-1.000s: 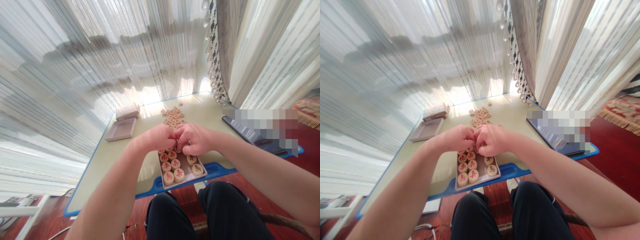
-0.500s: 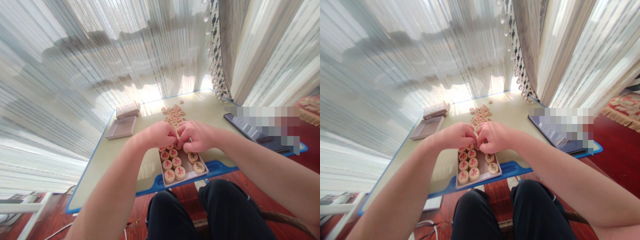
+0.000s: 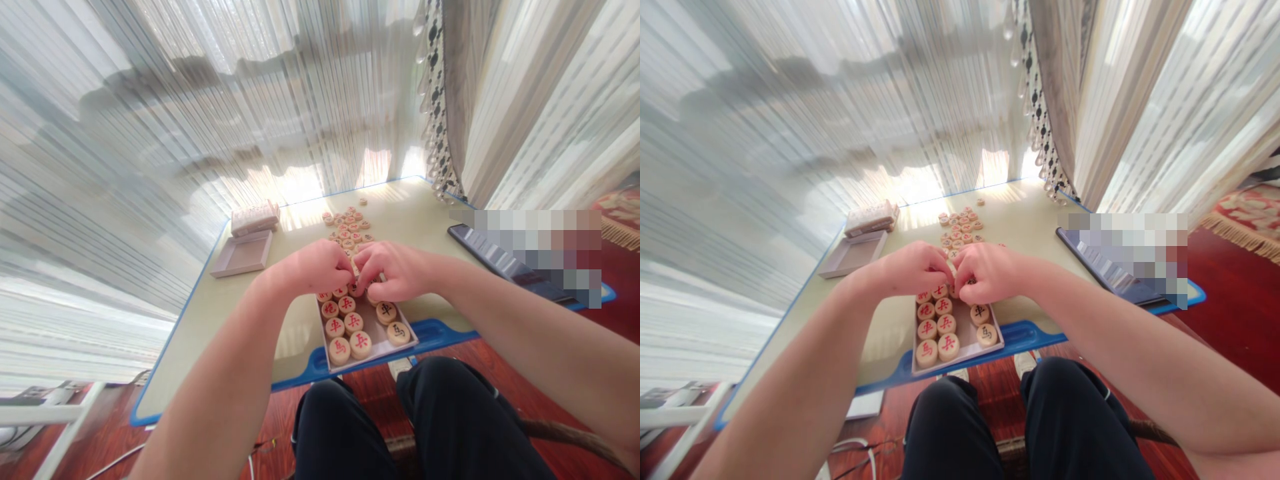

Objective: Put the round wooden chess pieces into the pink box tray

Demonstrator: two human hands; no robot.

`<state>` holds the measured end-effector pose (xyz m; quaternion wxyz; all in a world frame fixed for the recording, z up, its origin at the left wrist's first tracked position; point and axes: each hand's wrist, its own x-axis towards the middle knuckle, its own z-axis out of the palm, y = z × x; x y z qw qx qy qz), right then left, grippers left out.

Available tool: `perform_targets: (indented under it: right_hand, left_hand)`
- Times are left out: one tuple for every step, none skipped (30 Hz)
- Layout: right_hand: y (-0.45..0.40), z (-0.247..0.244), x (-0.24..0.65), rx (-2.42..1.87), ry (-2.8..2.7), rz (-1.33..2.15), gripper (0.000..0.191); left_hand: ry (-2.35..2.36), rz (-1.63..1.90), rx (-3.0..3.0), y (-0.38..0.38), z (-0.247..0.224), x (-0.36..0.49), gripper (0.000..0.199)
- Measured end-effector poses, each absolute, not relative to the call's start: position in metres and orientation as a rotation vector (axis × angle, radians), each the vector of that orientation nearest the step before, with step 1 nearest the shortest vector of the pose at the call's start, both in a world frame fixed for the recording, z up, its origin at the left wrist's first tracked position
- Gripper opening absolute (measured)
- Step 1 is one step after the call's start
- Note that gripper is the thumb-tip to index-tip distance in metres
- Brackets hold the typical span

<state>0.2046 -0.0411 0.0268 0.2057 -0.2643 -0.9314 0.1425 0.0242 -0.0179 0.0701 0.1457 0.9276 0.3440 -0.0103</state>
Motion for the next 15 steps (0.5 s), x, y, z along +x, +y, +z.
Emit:
perform_targets:
  right_hand:
    - [-0.0411,0.0268,0.2047,-0.747,-2.597,0.403,0.023]
    - [-0.0411,0.0269,0.2048,-0.758,-2.600,0.410,0.023]
    - [-0.0411,0.0270,0.2048,-0.768,-2.602,0.415,0.023]
    - [-0.0412,0.0271,0.2047,-0.777,-2.603,0.420,0.023]
    - [-0.0413,0.0271,0.2045,-0.784,-2.604,0.426,0.023]
    - [-0.0413,0.0271,0.2042,-0.789,-2.604,0.433,0.024]
    - [-0.0414,0.0271,0.2039,-0.791,-2.603,0.442,0.024]
    - [-0.0414,0.0272,0.2037,-0.793,-2.598,0.452,0.024]
    - [-0.0416,0.0275,0.2035,-0.792,-2.592,0.468,0.024]
    - [-0.0419,0.0281,0.2033,-0.786,-2.583,0.489,0.024]
    - [-0.0424,0.0289,0.2034,-0.778,-2.570,0.515,0.025]
    - [-0.0429,0.0302,0.2036,-0.772,-2.557,0.544,0.025]
    - [-0.0436,0.0317,0.2041,-0.770,-2.544,0.574,0.026]
    - [-0.0443,0.0335,0.2048,-0.777,-2.533,0.601,0.027]
    - [-0.0451,0.0354,0.2058,-0.792,-2.524,0.620,0.027]
  left_hand:
    - [0.991,-0.026,2.670,-0.0181,0.0704,0.0241,0.025]
    - [0.994,-0.025,2.670,-0.0183,0.0705,0.0239,0.025]
    - [0.998,-0.026,2.670,-0.0185,0.0706,0.0239,0.025]
    - [1.002,-0.029,2.671,-0.0188,0.0705,0.0239,0.025]
    - [1.005,-0.034,2.671,-0.0190,0.0704,0.0241,0.025]
    - [1.006,-0.037,2.672,-0.0193,0.0703,0.0243,0.025]
    - [1.007,-0.040,2.671,-0.0195,0.0702,0.0245,0.025]
    - [1.006,-0.043,2.670,-0.0197,0.0701,0.0247,0.025]
    - [1.006,-0.045,2.669,-0.0198,0.0700,0.0249,0.025]
    - [1.007,-0.045,2.667,-0.0198,0.0700,0.0250,0.025]
    - [1.009,-0.043,2.664,-0.0197,0.0701,0.0249,0.025]
    - [1.011,-0.039,2.662,-0.0195,0.0701,0.0246,0.025]
    - [1.012,-0.034,2.658,-0.0190,0.0702,0.0241,0.025]
    - [1.010,-0.027,2.654,-0.0184,0.0704,0.0234,0.025]
    - [1.007,-0.020,2.648,-0.0177,0.0706,0.0225,0.025]
